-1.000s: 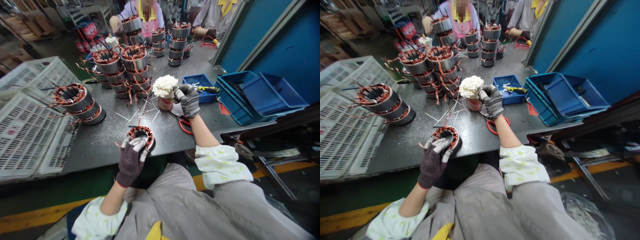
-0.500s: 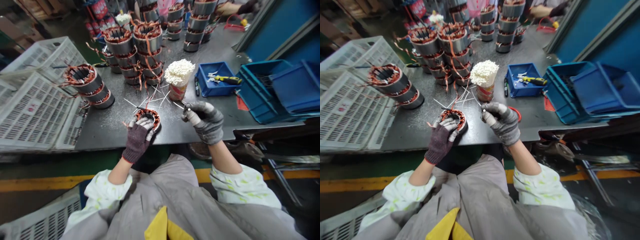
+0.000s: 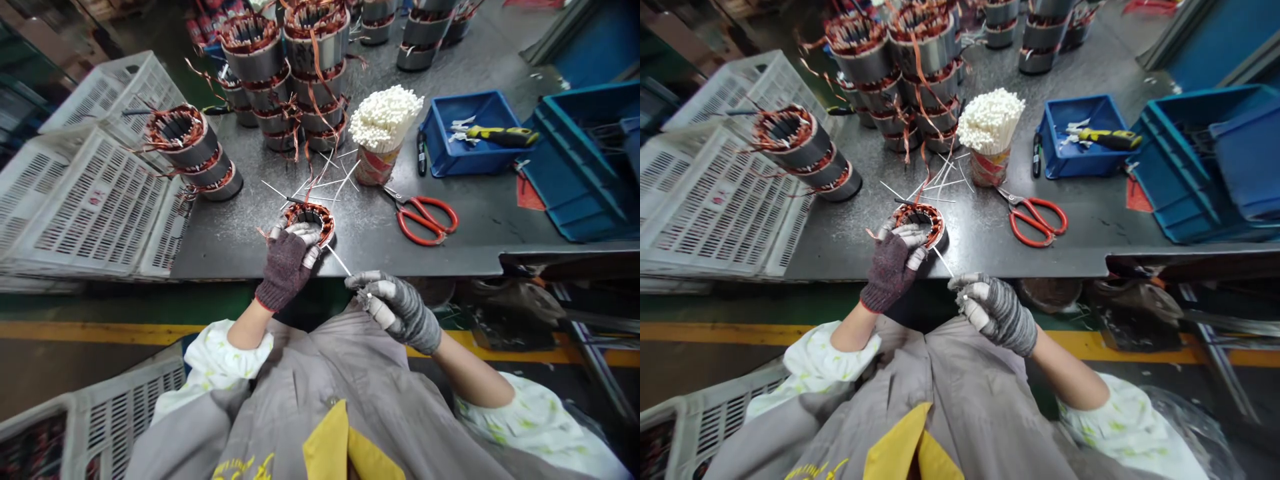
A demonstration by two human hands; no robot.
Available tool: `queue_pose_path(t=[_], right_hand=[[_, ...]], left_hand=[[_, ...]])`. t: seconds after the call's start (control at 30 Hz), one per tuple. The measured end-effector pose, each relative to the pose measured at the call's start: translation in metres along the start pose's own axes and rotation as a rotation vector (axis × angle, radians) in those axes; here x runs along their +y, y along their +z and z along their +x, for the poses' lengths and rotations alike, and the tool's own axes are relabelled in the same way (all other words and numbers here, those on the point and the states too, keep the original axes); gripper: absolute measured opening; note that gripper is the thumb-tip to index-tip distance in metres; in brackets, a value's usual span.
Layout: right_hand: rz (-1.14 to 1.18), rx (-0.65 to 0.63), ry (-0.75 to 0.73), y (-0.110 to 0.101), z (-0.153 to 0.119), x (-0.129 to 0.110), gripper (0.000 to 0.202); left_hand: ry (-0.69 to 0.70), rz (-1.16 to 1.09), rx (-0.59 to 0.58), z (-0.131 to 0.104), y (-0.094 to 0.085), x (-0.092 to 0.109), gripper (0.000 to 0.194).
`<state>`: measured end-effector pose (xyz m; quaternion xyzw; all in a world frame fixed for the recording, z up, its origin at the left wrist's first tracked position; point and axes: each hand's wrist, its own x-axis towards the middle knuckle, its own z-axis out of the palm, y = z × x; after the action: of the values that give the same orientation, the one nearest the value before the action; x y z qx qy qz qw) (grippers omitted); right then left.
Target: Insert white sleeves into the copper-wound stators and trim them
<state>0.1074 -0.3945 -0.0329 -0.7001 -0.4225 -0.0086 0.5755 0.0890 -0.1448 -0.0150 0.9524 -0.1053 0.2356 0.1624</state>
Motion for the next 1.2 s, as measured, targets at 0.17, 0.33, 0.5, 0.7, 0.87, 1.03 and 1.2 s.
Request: queue_pose_path(t=[0.17, 0.33, 0.5, 0.7, 0.87, 1.03, 1.2], right_hand=[[0.061, -0.036, 0.062, 0.019, 0.025, 0.016, 0.016], [0.331, 0.181, 0.375, 0.039, 0.052, 0.029, 0.019], [0.487, 0.206, 0.573, 0.042, 0.051, 0.025, 0.025], [0.438, 0.105, 0.311, 0.039, 0.042, 0.025, 0.021], [0.454, 0.183, 0.545, 0.039, 0.059, 0.028, 0.027], [0.497, 0.206, 0.593, 0.038, 0.063, 0.023, 0.030], [0.415, 0.163, 0.532, 0.038, 0.058, 0.021, 0.027]], left_hand=[[-0.032, -0.019, 0.071, -0.002, 0.007, 0.003, 0.017], [-0.282, -0.092, 0.217, -0.003, 0.019, 0.012, 0.033], [-0.358, -0.102, 0.228, -0.002, 0.025, 0.011, 0.045], [-0.298, 0.014, 0.221, 0.000, 0.019, 0.008, 0.054], [-0.258, -0.027, 0.251, 0.002, 0.017, 0.014, 0.037], [-0.302, 0.023, 0.259, 0.004, 0.016, 0.018, 0.039], [-0.293, 0.041, 0.235, 0.006, 0.015, 0.021, 0.045]])
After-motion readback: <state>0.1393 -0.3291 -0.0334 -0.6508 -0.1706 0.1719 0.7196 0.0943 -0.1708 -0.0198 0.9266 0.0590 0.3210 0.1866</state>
